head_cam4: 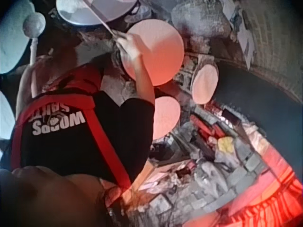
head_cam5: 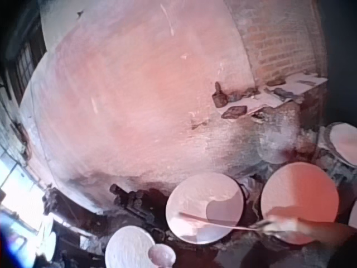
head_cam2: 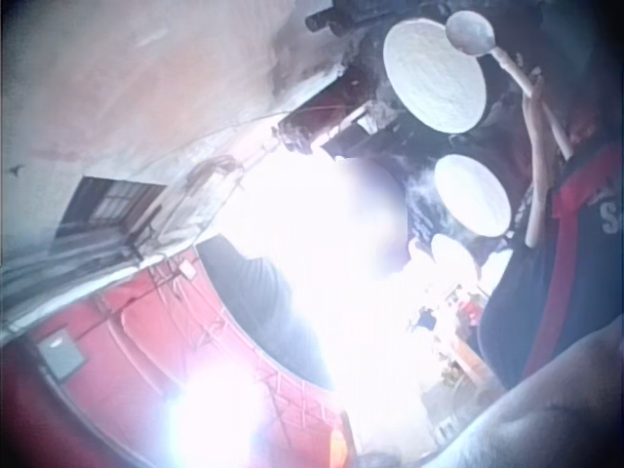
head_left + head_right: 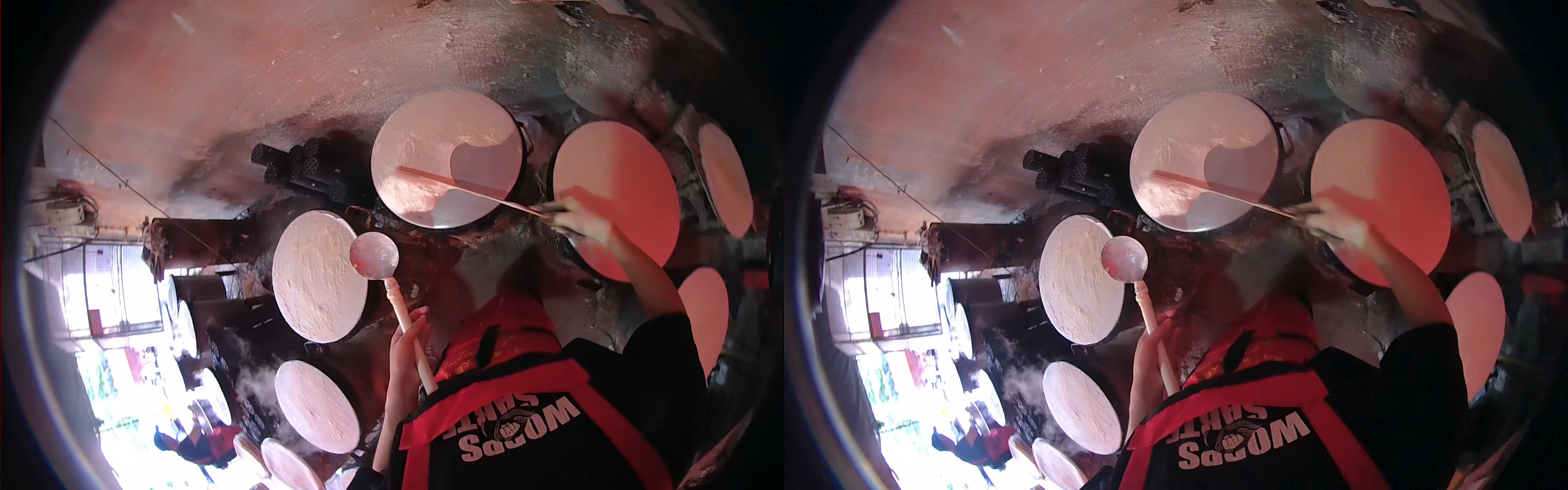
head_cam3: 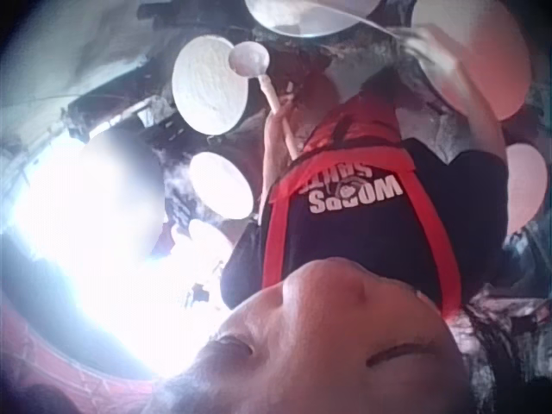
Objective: The person pours liquid batter onto hot plates and uses a stick to spread it into thin circles and flip the cooked layers.
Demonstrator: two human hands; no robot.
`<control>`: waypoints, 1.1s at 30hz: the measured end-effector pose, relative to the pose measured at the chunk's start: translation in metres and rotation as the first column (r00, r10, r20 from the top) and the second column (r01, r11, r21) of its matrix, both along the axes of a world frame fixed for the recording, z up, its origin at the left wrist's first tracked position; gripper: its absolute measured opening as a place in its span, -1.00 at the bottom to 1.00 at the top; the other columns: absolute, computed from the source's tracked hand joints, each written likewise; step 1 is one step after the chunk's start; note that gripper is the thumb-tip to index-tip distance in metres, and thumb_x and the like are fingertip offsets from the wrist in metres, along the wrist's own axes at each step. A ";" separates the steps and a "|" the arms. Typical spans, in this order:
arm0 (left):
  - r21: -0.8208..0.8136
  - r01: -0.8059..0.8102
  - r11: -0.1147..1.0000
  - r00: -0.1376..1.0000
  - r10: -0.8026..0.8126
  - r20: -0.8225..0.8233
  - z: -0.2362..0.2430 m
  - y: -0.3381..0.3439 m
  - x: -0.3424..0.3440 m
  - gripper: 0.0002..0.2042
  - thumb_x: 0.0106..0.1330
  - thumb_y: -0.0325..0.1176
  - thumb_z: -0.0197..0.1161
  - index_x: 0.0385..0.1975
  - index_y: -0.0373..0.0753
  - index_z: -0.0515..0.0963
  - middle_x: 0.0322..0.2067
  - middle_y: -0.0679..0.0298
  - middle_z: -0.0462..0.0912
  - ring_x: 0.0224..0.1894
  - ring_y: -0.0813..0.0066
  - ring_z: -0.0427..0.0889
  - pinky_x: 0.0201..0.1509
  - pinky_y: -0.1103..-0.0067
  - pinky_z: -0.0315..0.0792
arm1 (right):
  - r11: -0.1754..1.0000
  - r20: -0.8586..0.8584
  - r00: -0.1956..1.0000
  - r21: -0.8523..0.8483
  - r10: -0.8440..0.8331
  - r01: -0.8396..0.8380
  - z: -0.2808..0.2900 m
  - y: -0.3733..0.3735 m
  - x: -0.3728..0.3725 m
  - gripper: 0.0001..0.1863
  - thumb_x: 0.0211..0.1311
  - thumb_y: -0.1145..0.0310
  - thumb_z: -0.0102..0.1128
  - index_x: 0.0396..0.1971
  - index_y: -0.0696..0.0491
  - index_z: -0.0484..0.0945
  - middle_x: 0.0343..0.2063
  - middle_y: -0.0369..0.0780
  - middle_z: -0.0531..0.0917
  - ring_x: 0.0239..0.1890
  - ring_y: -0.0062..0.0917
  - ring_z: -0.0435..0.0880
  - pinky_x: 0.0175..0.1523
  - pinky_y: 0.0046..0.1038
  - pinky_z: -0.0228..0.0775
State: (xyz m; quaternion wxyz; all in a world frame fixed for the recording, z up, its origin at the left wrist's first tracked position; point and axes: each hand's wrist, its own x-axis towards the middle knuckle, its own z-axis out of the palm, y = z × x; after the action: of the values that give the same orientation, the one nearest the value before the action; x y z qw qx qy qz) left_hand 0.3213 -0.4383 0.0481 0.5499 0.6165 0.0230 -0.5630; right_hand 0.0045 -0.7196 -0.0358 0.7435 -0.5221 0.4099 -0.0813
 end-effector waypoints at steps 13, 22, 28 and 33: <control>-0.027 0.023 0.999 0.997 -0.021 0.068 -0.026 0.151 0.078 -0.70 0.25 -0.40 0.22 -0.06 -0.38 0.49 -0.21 0.30 0.54 -0.18 0.60 0.49 -0.03 0.66 0.33 | 0.769 0.210 0.851 -0.365 -0.481 0.525 -0.052 0.123 0.343 -0.55 0.39 0.13 -0.14 0.19 -0.03 0.34 -0.65 -0.22 0.50 -0.67 -0.49 0.47 -0.50 -0.37 0.37; 0.022 -0.048 0.999 0.990 0.045 0.132 -0.010 0.206 0.086 -0.50 0.27 -0.45 0.17 0.20 -0.35 0.22 -0.17 0.33 0.52 -0.10 0.57 0.49 -0.18 0.64 0.47 | 0.428 0.098 0.586 -0.589 -0.804 0.686 -0.087 0.125 0.417 -0.60 0.37 0.16 -0.09 0.20 -0.26 0.35 -0.51 -0.14 0.60 -0.57 -0.37 0.54 -0.44 -0.32 0.43; -0.074 0.029 0.997 0.999 -0.027 0.022 -0.038 0.200 0.086 -0.51 0.27 -0.51 0.15 0.19 -0.39 0.21 -0.15 0.31 0.52 -0.17 0.65 0.44 -0.03 0.70 0.29 | 0.663 0.073 0.675 -0.137 -0.734 0.736 -0.042 0.166 0.307 -0.59 0.42 0.18 -0.13 0.24 -0.42 0.26 -0.77 -0.44 0.22 -0.84 -0.73 0.17 -0.78 -0.60 0.05; -0.044 0.119 0.992 0.992 -0.117 0.052 -0.025 0.197 0.071 -0.70 0.26 -0.51 0.15 0.00 -0.34 0.44 -0.14 0.34 0.52 -0.21 0.70 0.39 -0.05 0.72 0.23 | 0.509 0.130 0.493 0.153 -0.860 0.847 -0.002 0.148 0.271 -0.60 0.44 0.22 -0.22 0.22 -0.43 0.26 -0.72 -0.44 0.23 -0.82 -0.72 0.14 -0.75 -0.61 0.03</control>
State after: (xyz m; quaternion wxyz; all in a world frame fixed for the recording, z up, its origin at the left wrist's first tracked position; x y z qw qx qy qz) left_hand 0.3927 -0.2409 0.0233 0.5304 0.6175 -0.0401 -0.5795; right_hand 0.2760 -0.5715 -0.0376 0.6587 -0.2148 0.5440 -0.4733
